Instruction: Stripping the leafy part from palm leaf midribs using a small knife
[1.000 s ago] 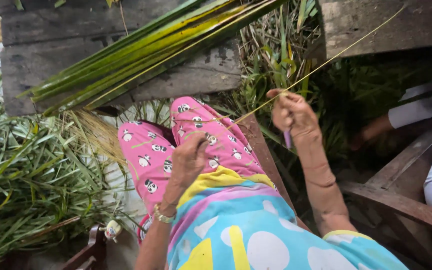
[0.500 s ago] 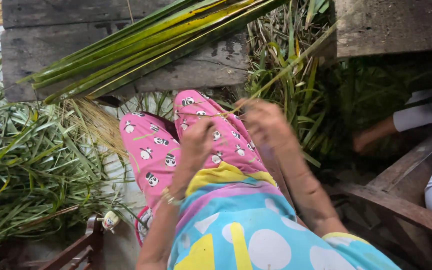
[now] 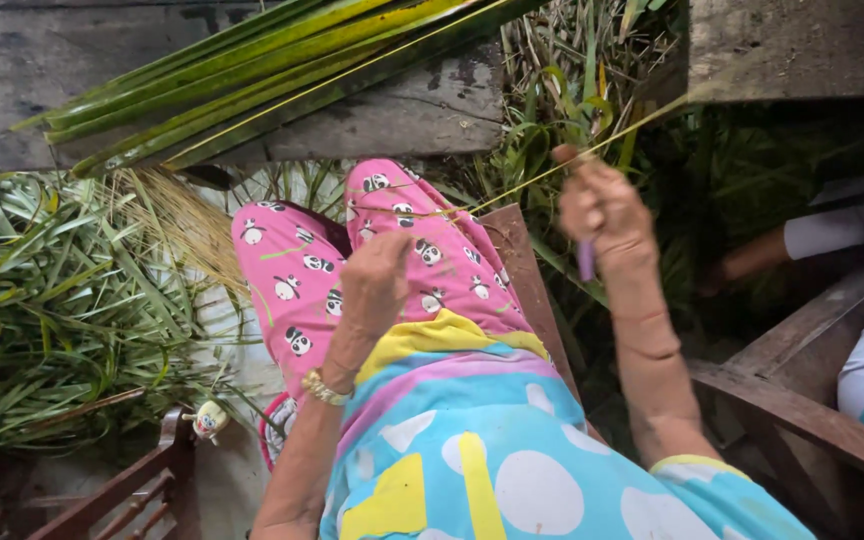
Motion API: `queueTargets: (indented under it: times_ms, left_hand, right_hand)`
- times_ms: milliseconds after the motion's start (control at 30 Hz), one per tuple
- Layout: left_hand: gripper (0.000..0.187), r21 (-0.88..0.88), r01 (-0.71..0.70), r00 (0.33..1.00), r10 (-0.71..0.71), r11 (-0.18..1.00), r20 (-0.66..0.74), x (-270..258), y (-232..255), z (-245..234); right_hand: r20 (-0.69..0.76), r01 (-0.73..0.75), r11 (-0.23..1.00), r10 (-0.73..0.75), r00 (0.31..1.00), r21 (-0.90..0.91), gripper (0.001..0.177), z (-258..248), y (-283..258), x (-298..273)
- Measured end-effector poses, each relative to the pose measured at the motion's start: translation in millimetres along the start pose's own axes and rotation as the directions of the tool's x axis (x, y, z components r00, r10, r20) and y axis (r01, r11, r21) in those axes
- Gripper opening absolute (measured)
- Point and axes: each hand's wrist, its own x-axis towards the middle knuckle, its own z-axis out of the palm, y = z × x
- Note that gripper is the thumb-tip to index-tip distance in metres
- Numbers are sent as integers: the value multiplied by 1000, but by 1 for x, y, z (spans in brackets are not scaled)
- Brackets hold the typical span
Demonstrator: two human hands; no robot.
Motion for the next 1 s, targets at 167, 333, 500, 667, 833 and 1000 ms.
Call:
queueTargets:
  times_ms: [167,333,500,667,833,1000]
  left_hand:
    - [6,10,75,997,-75,997,-20,-15,-33,-25]
    - [12,-91,85,996,-84,992,20,10,-12,-11]
    - [4,-173,120,992,-113,978,48,34,20,17]
    - [3,-367,208,978,-187,907,92,44,33,11]
    - [7,-444,237,971,-204,864,123,48,42,-6]
    - [8,-456,260,965,-220,851,140,27,19,-10]
  right_hand:
    - [-21,183,963,-191,981,-197,30,-42,-59,-10]
    - [35,47,993,-51,998,108,31,33,-5,-17]
    - [-164,1,940,-60,985,-341,39,84,110,-9]
    - [-196,-26,986,-7,981,-163,26,43,127,2]
    - [-158,13,982,-44,986,-191,25,56,75,-6]
    - [-29,-51,995,54,998,83,25,-4,19,0]
